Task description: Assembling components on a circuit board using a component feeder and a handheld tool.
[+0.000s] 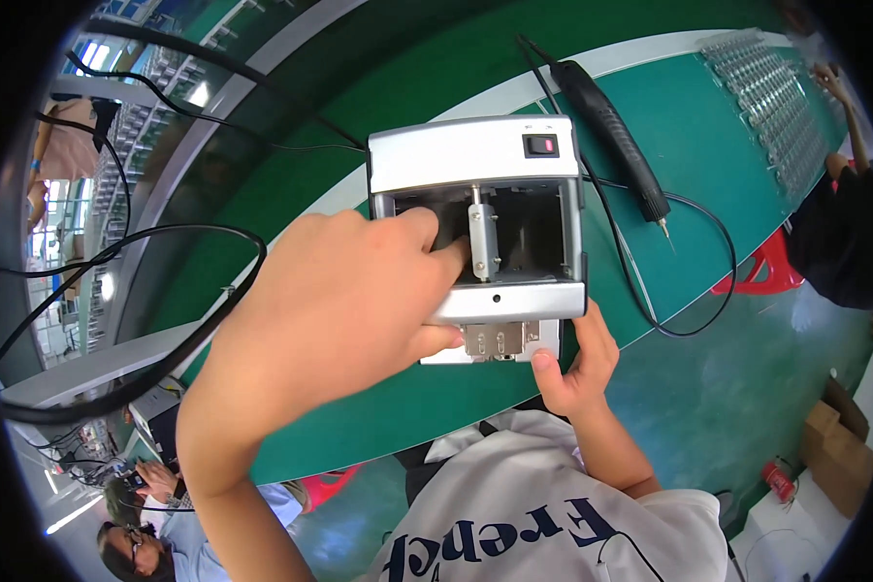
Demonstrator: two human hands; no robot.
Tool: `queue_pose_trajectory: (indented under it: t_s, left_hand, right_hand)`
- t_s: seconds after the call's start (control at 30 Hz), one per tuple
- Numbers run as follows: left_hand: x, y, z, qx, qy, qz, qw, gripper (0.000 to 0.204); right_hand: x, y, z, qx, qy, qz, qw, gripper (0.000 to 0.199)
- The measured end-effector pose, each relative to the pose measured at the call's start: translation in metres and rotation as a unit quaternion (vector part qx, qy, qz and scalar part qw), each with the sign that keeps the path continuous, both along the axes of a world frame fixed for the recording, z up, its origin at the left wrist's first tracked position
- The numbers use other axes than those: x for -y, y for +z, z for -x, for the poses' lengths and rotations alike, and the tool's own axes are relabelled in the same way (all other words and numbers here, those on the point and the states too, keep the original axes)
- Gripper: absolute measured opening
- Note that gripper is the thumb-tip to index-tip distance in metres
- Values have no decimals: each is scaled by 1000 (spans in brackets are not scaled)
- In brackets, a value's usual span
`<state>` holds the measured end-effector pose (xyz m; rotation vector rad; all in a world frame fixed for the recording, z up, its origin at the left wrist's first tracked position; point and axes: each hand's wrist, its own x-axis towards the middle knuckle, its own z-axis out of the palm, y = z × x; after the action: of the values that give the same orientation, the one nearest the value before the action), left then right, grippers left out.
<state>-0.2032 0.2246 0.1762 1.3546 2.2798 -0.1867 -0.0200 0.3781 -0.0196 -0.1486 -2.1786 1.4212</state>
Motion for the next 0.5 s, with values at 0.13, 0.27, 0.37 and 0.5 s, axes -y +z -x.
queue_pose_trajectory:
  t_s: [0.13,0.27,0.37,0.5]
  left_hand:
    - [22,-9,-7,-10,40,-96,995,35]
    - [37,-37,-4,31,58,-242,968,38]
    - [44,-53,5,20,37,-314,949,35]
    - [53,-68,12,-40,-16,-377,925,30]
  right_hand:
    - [5,0,-2,12,-20,0,1000,64]
    - [7,-16,-11,-5,-44,-2,999,62]
    - [9,-23,-14,-33,-52,-32,998,53]
    - [12,-29,-27,-38,-50,-27,998,46]
